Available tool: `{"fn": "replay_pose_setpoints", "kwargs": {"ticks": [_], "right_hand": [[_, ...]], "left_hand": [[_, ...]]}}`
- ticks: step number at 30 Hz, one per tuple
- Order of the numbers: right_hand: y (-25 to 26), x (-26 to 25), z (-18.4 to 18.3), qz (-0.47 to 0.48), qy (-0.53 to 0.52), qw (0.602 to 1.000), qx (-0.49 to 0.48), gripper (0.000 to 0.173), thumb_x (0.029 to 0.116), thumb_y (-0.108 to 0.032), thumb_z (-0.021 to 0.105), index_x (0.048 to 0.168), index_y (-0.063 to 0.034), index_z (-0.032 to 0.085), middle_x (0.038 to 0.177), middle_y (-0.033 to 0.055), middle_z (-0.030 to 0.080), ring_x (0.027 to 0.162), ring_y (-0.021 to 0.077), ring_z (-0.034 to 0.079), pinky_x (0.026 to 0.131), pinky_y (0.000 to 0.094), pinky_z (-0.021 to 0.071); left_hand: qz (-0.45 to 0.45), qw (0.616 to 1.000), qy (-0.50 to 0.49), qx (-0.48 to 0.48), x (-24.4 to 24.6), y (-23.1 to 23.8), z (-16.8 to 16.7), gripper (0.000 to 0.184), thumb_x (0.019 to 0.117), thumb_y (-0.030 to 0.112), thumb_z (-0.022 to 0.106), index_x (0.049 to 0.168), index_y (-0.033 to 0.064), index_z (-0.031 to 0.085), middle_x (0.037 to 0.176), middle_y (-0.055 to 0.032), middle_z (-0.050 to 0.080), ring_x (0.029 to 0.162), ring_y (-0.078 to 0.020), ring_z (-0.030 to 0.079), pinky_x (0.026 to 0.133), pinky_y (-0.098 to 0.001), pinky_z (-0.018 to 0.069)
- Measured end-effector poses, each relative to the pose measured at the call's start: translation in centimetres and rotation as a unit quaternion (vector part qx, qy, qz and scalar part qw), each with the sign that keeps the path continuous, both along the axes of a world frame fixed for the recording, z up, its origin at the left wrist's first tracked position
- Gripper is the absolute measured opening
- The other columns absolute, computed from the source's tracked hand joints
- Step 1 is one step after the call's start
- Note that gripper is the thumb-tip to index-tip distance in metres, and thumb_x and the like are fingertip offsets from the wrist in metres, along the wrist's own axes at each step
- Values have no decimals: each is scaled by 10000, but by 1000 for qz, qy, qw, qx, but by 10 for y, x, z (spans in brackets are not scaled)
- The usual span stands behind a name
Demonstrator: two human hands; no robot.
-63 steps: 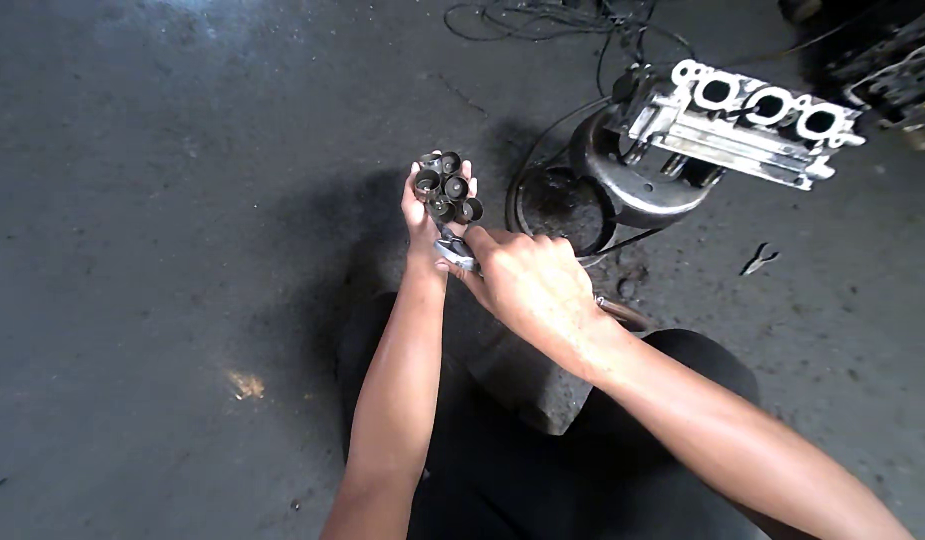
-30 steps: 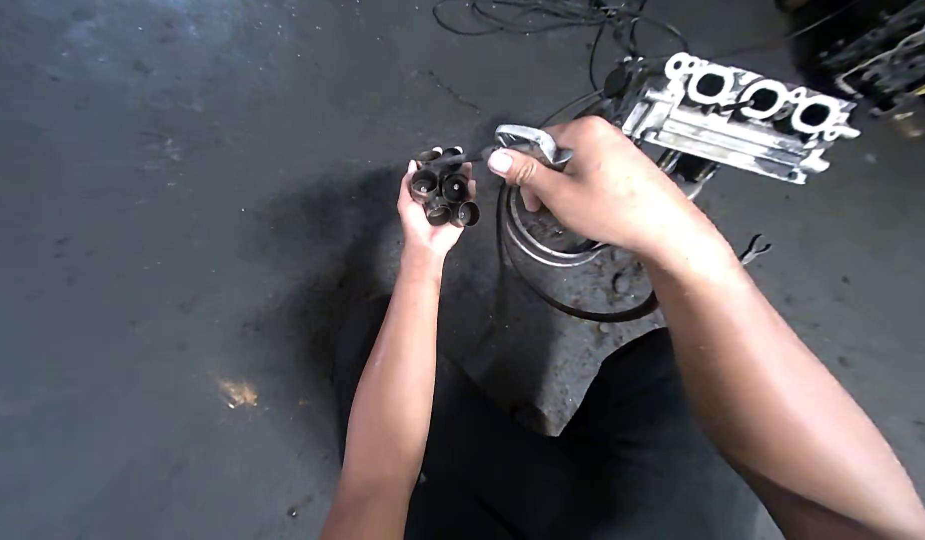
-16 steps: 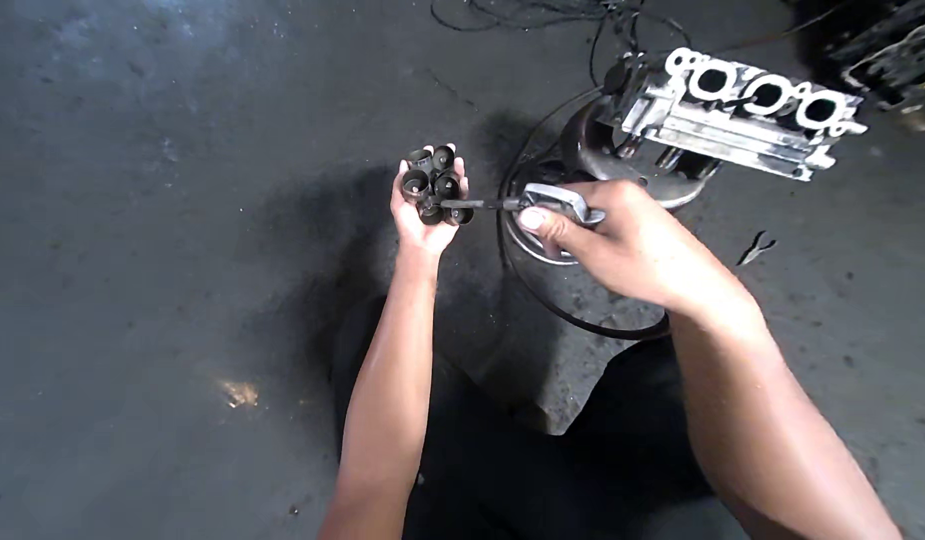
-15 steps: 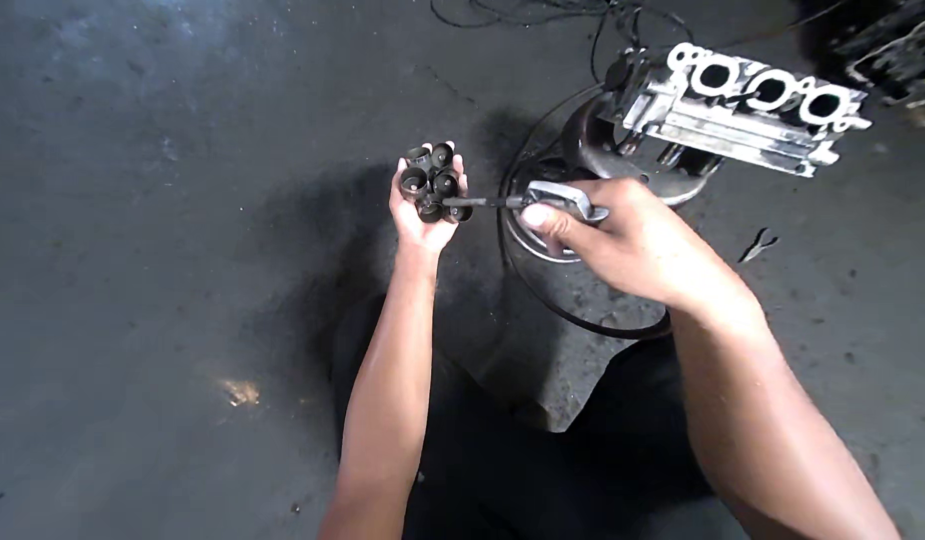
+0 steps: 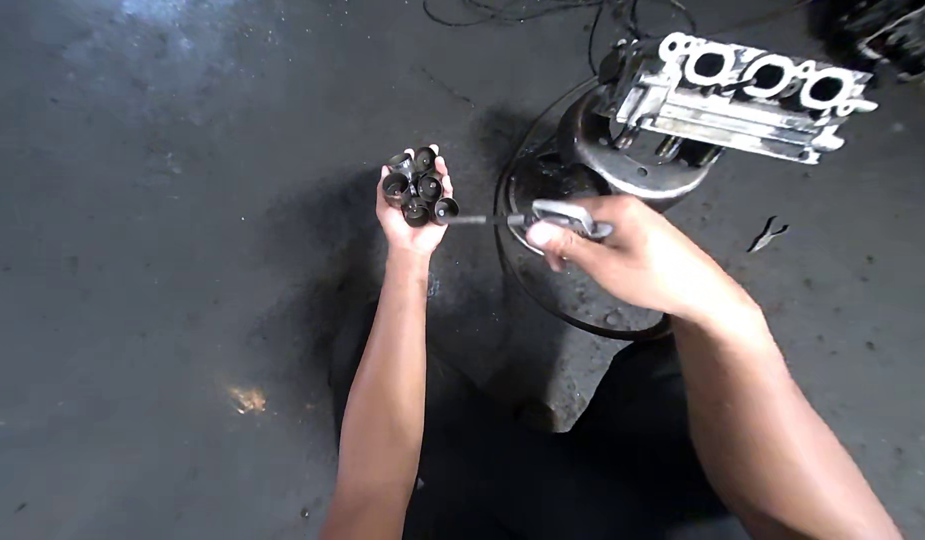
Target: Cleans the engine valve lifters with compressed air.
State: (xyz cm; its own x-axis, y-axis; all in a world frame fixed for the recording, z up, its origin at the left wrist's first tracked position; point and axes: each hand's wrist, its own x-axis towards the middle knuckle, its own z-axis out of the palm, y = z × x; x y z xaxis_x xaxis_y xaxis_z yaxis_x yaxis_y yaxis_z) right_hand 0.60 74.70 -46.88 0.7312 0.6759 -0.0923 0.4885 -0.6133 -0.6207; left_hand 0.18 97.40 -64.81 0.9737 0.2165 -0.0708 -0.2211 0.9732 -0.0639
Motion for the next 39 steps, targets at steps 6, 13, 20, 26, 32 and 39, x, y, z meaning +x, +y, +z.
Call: {"fn": "replay_pose_setpoints", "kwargs": {"ticks": [6, 13, 20, 26, 32, 39], "right_hand": [[5, 9, 26, 32, 14, 999, -34, 446, 994, -624, 510, 862, -250, 713, 596, -95, 591, 486, 50, 554, 411, 276, 462], [-20, 5, 4, 53, 46, 997, 8, 387, 1004, -551, 541, 901, -226, 724, 640, -115, 609, 543, 7, 563, 479, 216, 480], [-19, -10, -19, 54, 29, 998, -8, 503, 977, -683, 488, 844, -234, 672, 623, -112, 561, 543, 19, 540, 492, 268, 461], [-5, 40, -14, -20, 56, 991, 117, 325, 1063, -348, 531, 912, -132, 722, 640, -84, 622, 463, 8, 474, 420, 203, 388], [16, 92, 4, -72, 145, 983, 92, 422, 1083, -401, 490, 912, -98, 727, 660, -26, 661, 390, 37, 378, 369, 215, 310], [26, 97, 19, -26, 175, 981, 77, 429, 1087, -407, 471, 908, -109, 723, 674, -14, 676, 380, 48, 390, 361, 210, 322]], "left_hand": [[-18, 1000, -3, -13, 3, -8, 1, 679, 1012, 648, 260, 1257, 90, 561, 1254, -170, 624, 1019, -282, 677, 821, -383, 592], [0, 1000, 3, -18, 0, -4, 4, 673, 1017, 640, 266, 1256, 83, 558, 1294, -183, 610, 1035, -295, 677, 825, -386, 594], [3, 1000, -12, 5, 0, 2, 2, 729, 1007, 658, 200, 1276, 66, 529, 1215, -177, 622, 963, -269, 678, 767, -359, 595], [-5, 999, -31, 8, 2, -6, 3, 684, 1017, 643, 207, 1221, 91, 556, 1241, -181, 614, 968, -279, 672, 760, -370, 588], [-19, 999, -46, 10, 1, -13, 7, 691, 1023, 630, 197, 1252, 71, 532, 1224, -189, 610, 940, -271, 678, 740, -354, 597], [-37, 999, -25, 16, -1, -15, 9, 703, 1014, 646, 228, 1267, 72, 544, 1166, -169, 633, 904, -249, 679, 741, -347, 594]]}}
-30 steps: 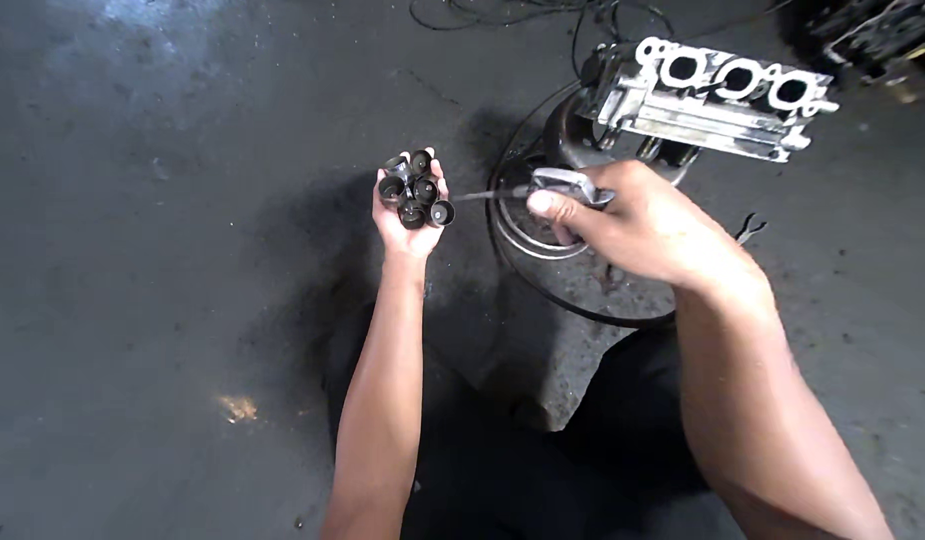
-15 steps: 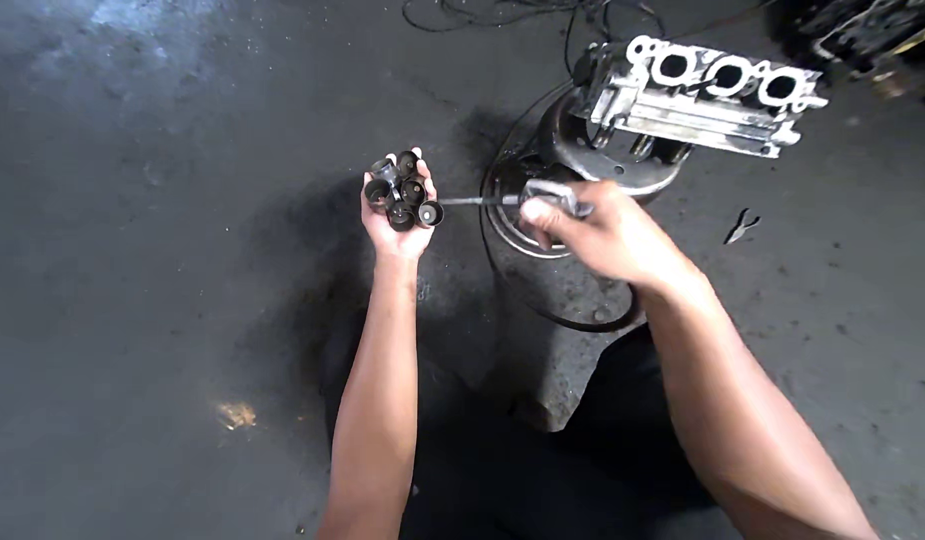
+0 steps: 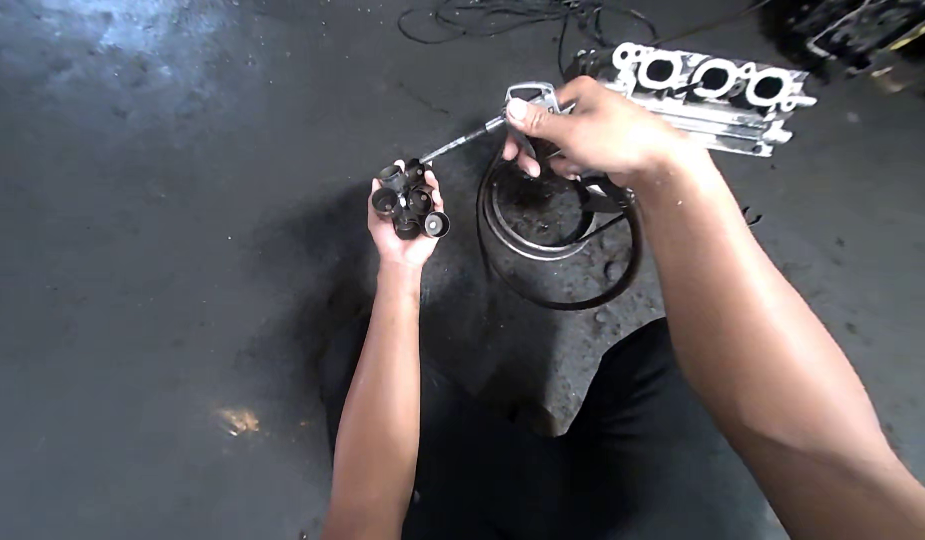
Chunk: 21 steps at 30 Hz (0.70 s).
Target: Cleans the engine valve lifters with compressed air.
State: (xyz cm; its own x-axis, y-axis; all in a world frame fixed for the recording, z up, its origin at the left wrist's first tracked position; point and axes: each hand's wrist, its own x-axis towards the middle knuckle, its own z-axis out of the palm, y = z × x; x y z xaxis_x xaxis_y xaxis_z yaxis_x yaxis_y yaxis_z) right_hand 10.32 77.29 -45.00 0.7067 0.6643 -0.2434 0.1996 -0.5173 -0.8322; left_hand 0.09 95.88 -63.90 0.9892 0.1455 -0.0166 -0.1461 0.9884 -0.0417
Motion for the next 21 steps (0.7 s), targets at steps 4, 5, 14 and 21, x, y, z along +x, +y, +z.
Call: {"fn": "replay_pose_setpoints", "kwargs": {"ticks": [4, 5, 14, 21], "right_hand": [[-6, -11, -2, -6, -24, 1000, -9, 404, 1072, -409, 512, 889, -120, 727, 653, -35, 670, 371, 42, 383, 351, 215, 309], [-6, -13, -2, -3, -29, 1000, -4, 400, 1071, -402, 516, 885, -120, 730, 652, -37, 667, 373, 41, 377, 352, 215, 298], [-20, -1, -33, -87, 10, 996, -5, 451, 1084, -426, 475, 916, -94, 729, 662, -11, 673, 381, 53, 385, 366, 220, 318], [-31, 5, -60, -95, 79, 991, 45, 496, 1112, -395, 399, 923, -69, 722, 666, -4, 666, 397, 32, 394, 373, 199, 326]], "left_hand": [[6, 1000, -10, 27, 3, 1, -3, 698, 1022, 640, 209, 1287, 89, 548, 1235, -179, 622, 900, -263, 680, 732, -355, 593], [6, 1000, -7, 28, 3, 1, -3, 700, 1021, 638, 214, 1289, 85, 547, 1228, -177, 623, 891, -260, 677, 729, -352, 591], [0, 1000, -4, 14, 4, 1, -5, 679, 1016, 644, 215, 1273, 109, 546, 1288, -196, 594, 921, -280, 676, 721, -358, 592], [0, 1000, -18, 9, 2, 2, -4, 671, 1021, 632, 213, 1255, 96, 542, 1298, -216, 584, 924, -295, 679, 706, -361, 594]]}}
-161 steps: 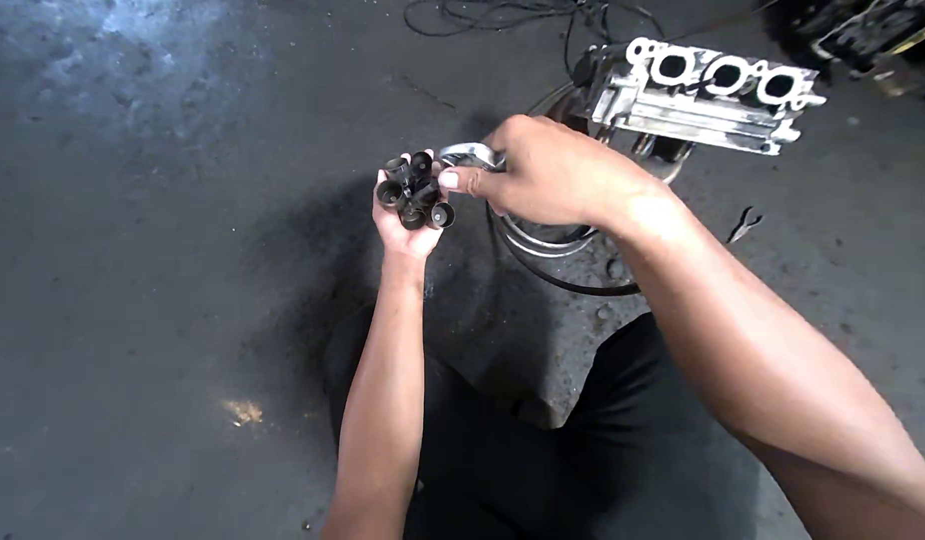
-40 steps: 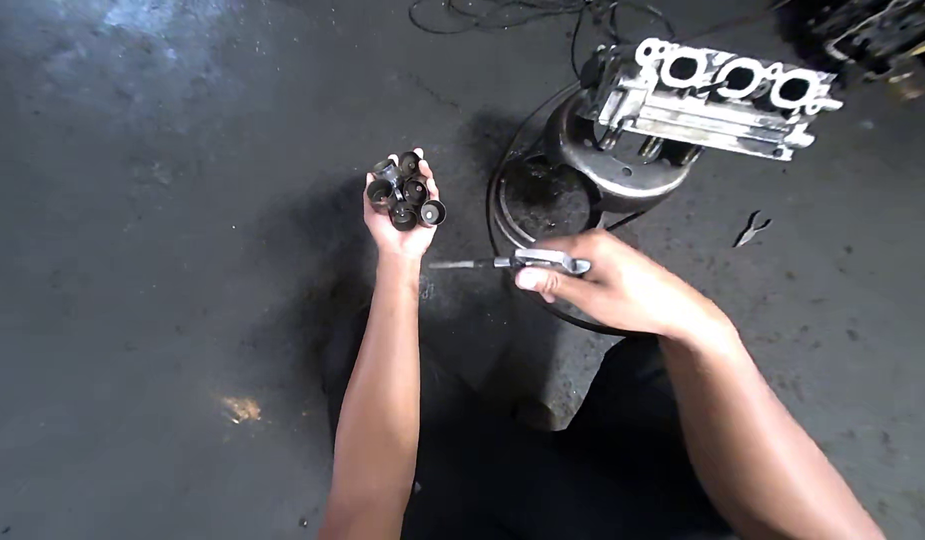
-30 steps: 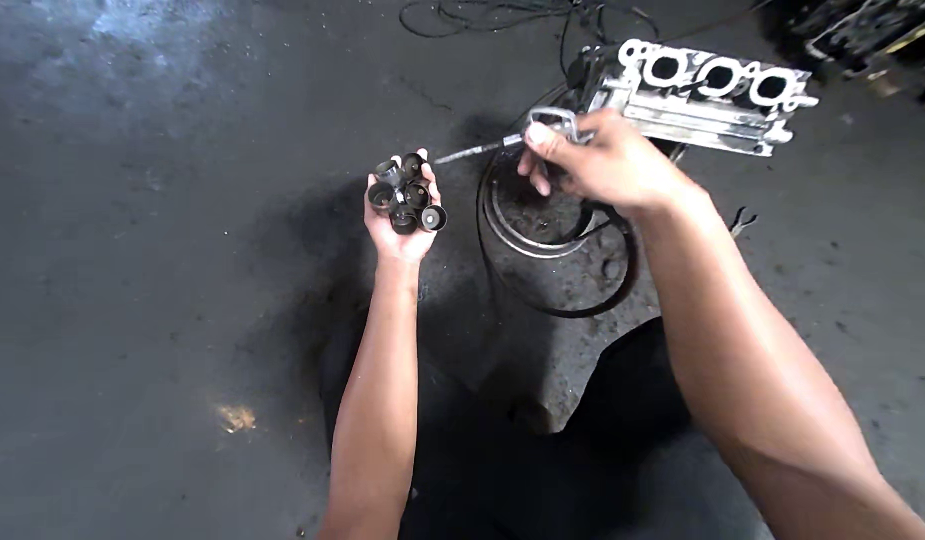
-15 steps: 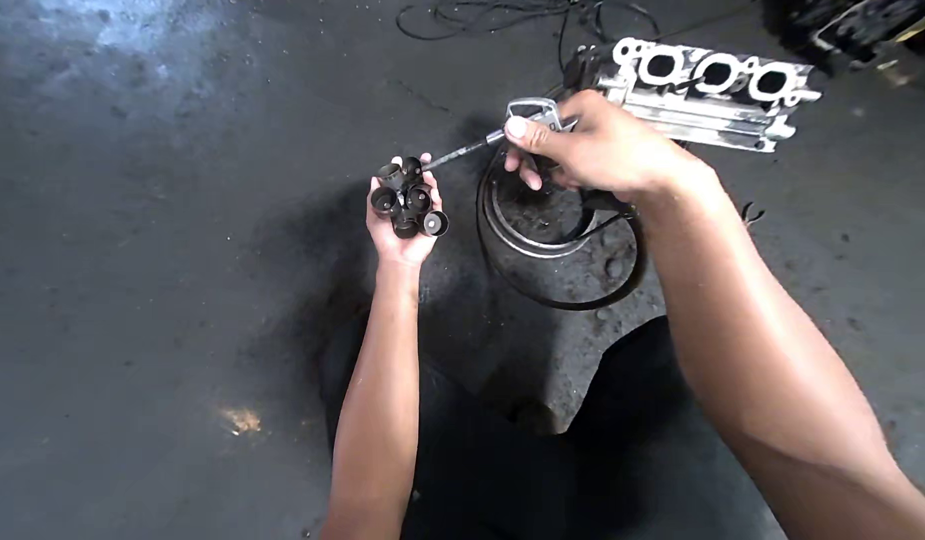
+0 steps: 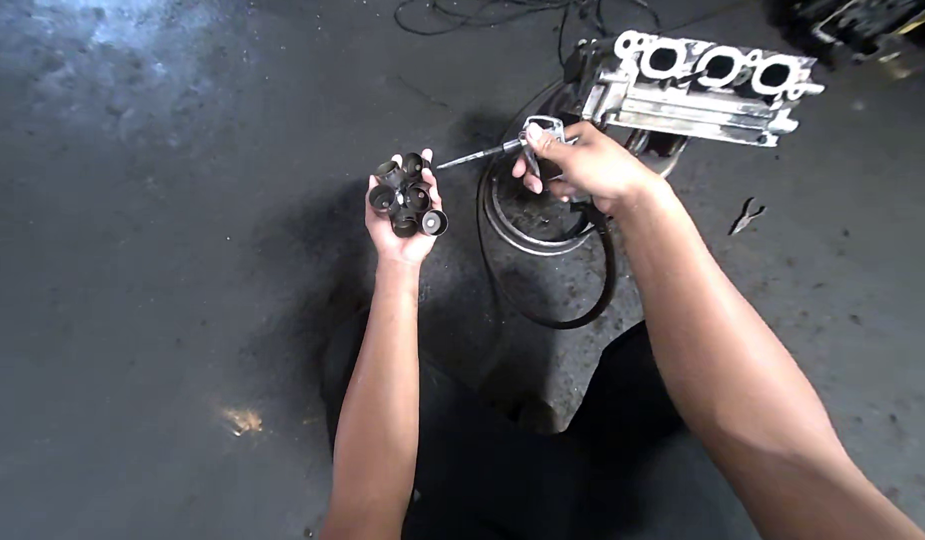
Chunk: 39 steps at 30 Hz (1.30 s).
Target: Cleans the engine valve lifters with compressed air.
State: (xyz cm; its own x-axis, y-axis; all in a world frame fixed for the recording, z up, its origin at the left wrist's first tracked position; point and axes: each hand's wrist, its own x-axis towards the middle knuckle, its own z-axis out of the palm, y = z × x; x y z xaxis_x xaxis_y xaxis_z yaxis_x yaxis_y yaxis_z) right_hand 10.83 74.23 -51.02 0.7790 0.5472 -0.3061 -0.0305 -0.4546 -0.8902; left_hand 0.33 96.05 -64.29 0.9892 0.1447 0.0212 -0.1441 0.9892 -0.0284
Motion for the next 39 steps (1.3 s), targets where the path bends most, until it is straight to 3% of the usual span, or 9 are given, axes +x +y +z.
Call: {"fn": "replay_pose_setpoints", "kwargs": {"ticks": [13, 18, 24, 27, 31, 35, 39], "right_hand": [[-9, 8, -10, -3, 25, 999, 43, 550, 1119, -429, 321, 927, -82, 703, 671, -22, 649, 425, 27, 428, 395, 190, 354], [-6, 10, -6, -4, 28, 999, 43, 551, 1120, -434, 317, 935, -82, 698, 676, -20, 645, 424, 27, 424, 394, 186, 352], [-4, 8, 1, -11, 9, 999, 30, 560, 1117, -436, 329, 901, -83, 707, 659, -24, 641, 419, 31, 413, 393, 197, 347], [1, 3, 9, -29, -14, 999, 13, 537, 1109, -440, 374, 893, -83, 711, 656, -19, 652, 412, 37, 412, 389, 204, 341], [11, -12, 34, 42, -32, 998, 27, 492, 1111, -397, 392, 918, -81, 715, 680, -10, 661, 412, 34, 406, 379, 198, 330], [27, -27, 54, 60, -82, 995, -14, 429, 1084, -391, 493, 877, -97, 728, 635, -23, 657, 372, 39, 367, 349, 214, 288], [35, -36, 59, 128, -108, 986, -19, 400, 1072, -377, 517, 858, -115, 731, 626, -46, 646, 381, 30, 387, 351, 212, 303]], "left_hand": [[3, 1000, -5, 28, -3, -6, 4, 704, 1017, 648, 185, 1258, 98, 551, 1287, -201, 594, 907, -275, 674, 705, -356, 588], [-3, 999, 13, 30, -4, -8, 6, 702, 1017, 651, 199, 1244, 92, 558, 1177, -188, 628, 870, -266, 676, 701, -355, 591], [-4, 1000, 6, 24, -3, -9, 9, 701, 1014, 649, 188, 1227, 91, 555, 1172, -187, 622, 858, -262, 670, 687, -348, 587], [-7, 1000, 7, 12, -3, -9, 7, 668, 1017, 639, 221, 1242, 101, 545, 1241, -196, 607, 887, -272, 676, 702, -349, 588], [-13, 999, 33, -2, -3, -8, 4, 688, 1012, 655, 248, 1287, 92, 531, 1157, -175, 628, 880, -259, 679, 730, -361, 595], [-17, 999, 42, -1, -2, -8, 4, 693, 1014, 653, 238, 1297, 93, 534, 1196, -172, 624, 880, -249, 680, 714, -346, 595], [-6, 1000, 20, 3, -1, -5, 1, 661, 1021, 630, 225, 1215, 108, 580, 1172, -173, 642, 898, -266, 677, 726, -361, 588]]}}
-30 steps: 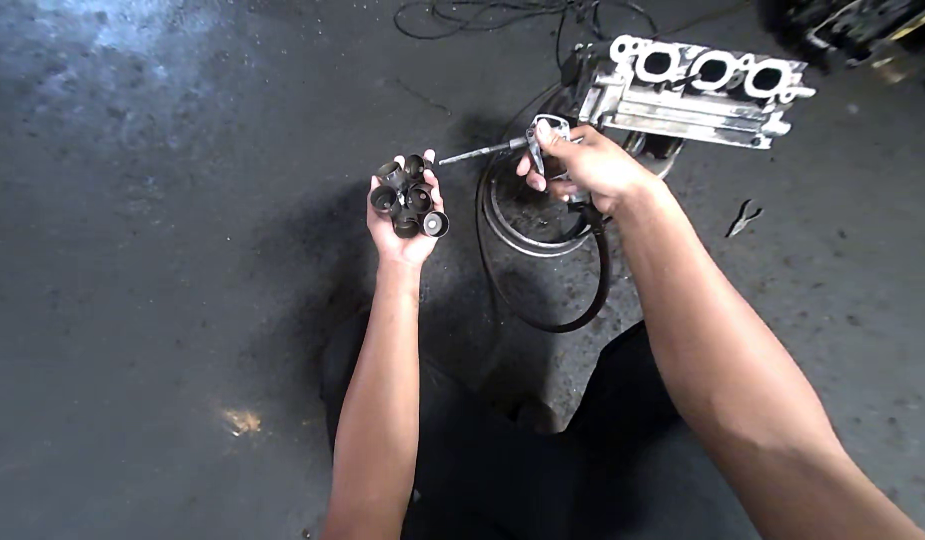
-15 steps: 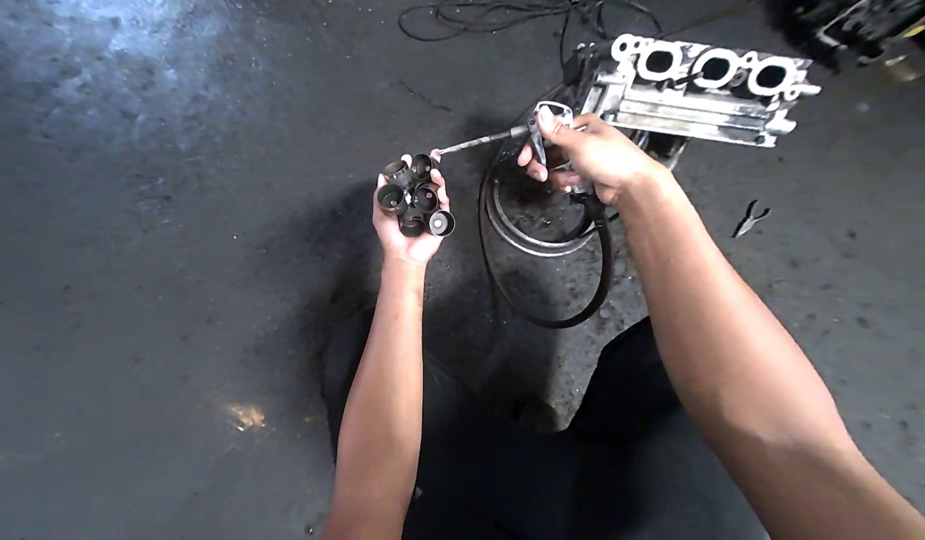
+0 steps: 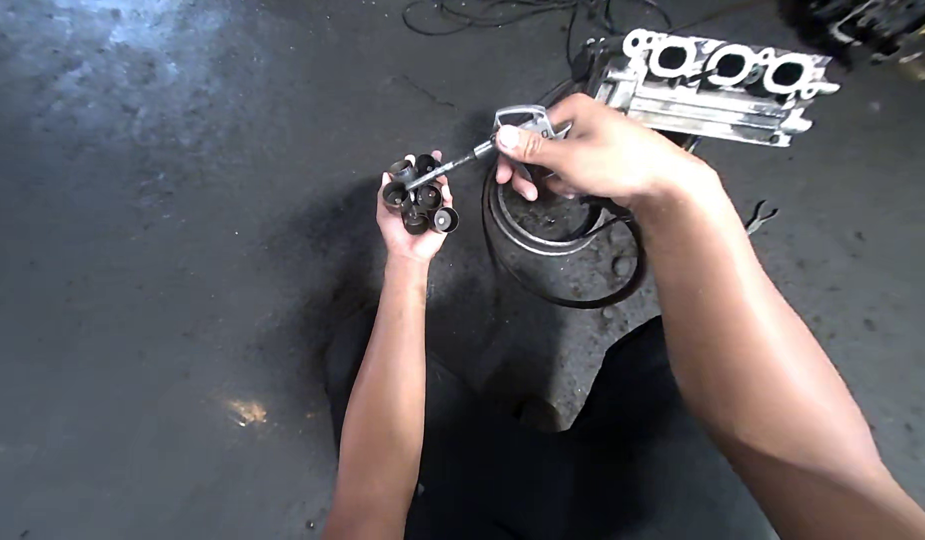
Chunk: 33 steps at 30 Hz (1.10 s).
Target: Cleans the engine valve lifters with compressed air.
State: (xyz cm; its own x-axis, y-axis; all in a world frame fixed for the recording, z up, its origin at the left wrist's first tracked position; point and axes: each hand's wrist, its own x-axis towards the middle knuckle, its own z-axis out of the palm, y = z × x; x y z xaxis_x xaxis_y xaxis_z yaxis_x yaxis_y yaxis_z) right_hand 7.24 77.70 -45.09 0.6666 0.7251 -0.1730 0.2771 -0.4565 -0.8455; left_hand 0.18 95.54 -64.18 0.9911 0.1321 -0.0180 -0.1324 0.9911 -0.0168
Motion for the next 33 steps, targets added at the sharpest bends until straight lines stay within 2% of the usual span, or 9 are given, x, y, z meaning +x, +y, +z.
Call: {"fn": "replay_pose_setpoints", "kwargs": {"ticks": [5, 9, 12, 15, 18, 22, 25, 27, 33], "right_hand": [[-5, -12, -1, 29, -70, 997, -22, 386, 1064, -401, 521, 863, -145, 729, 621, -66, 631, 430, 28, 451, 389, 223, 356], [-4, -21, 1, -24, -111, 989, -98, 442, 1033, -527, 523, 828, -180, 702, 642, -58, 637, 540, 71, 586, 509, 323, 498], [-3, -32, 9, 3, -120, 985, -121, 451, 1014, -573, 525, 814, -205, 694, 606, -71, 612, 513, 64, 574, 466, 301, 482], [-3, -41, 7, -38, -159, 971, -174, 555, 968, -695, 490, 762, -205, 648, 598, -24, 561, 520, 156, 551, 488, 453, 454], [-10, -53, 11, -11, -172, 970, -173, 543, 949, -735, 475, 783, -255, 666, 590, -54, 585, 498, 122, 573, 429, 392, 469], [-16, -56, 6, -37, -206, 957, -199, 568, 962, -728, 456, 805, -228, 672, 607, -26, 582, 524, 169, 578, 469, 454, 461], [-22, -59, 4, 31, -185, 968, -168, 507, 962, -711, 466, 845, -271, 690, 601, -90, 581, 498, 85, 564, 433, 357, 476], [-24, -59, -1, -14, -181, 968, -175, 539, 964, -707, 475, 912, -237, 734, 622, -49, 612, 502, 130, 579, 451, 415, 482], [-41, -34, -15, -4, -108, 986, -129, 483, 989, -626, 515, 809, -214, 692, 601, -74, 596, 509, 72, 561, 467, 323, 484]], "left_hand": [[16, 1000, 11, -12, 2, 4, -3, 635, 1023, 625, 261, 1221, 116, 585, 1233, -177, 637, 964, -286, 687, 752, -384, 600], [19, 1000, 23, -7, 1, 7, -3, 653, 1022, 630, 247, 1227, 101, 571, 1225, -176, 627, 953, -276, 675, 765, -381, 591], [29, 999, 35, -15, 0, 9, -3, 631, 1016, 624, 281, 1215, 111, 590, 1224, -171, 645, 1010, -292, 680, 812, -417, 592], [29, 999, 29, -1, 1, 10, -5, 652, 1018, 628, 241, 1214, 104, 577, 1195, -169, 643, 980, -279, 676, 777, -398, 587], [35, 999, 41, 5, 3, 12, -2, 676, 1013, 649, 222, 1229, 115, 577, 1194, -154, 653, 969, -268, 684, 770, -398, 594], [38, 999, 31, -17, 2, 14, -5, 653, 1017, 634, 248, 1245, 102, 552, 1241, -170, 630, 991, -281, 683, 786, -391, 598], [42, 999, 32, -10, 4, 16, -5, 690, 1009, 648, 224, 1233, 88, 558, 1172, -175, 646, 931, -275, 690, 737, -381, 601], [39, 999, 27, -13, 2, 15, -6, 708, 1005, 666, 214, 1249, 94, 551, 1214, -174, 633, 941, -270, 684, 736, -371, 595], [46, 999, 19, -11, 0, 16, -3, 708, 1014, 656, 193, 1224, 87, 559, 1173, -177, 644, 902, -263, 689, 731, -360, 598]]}}
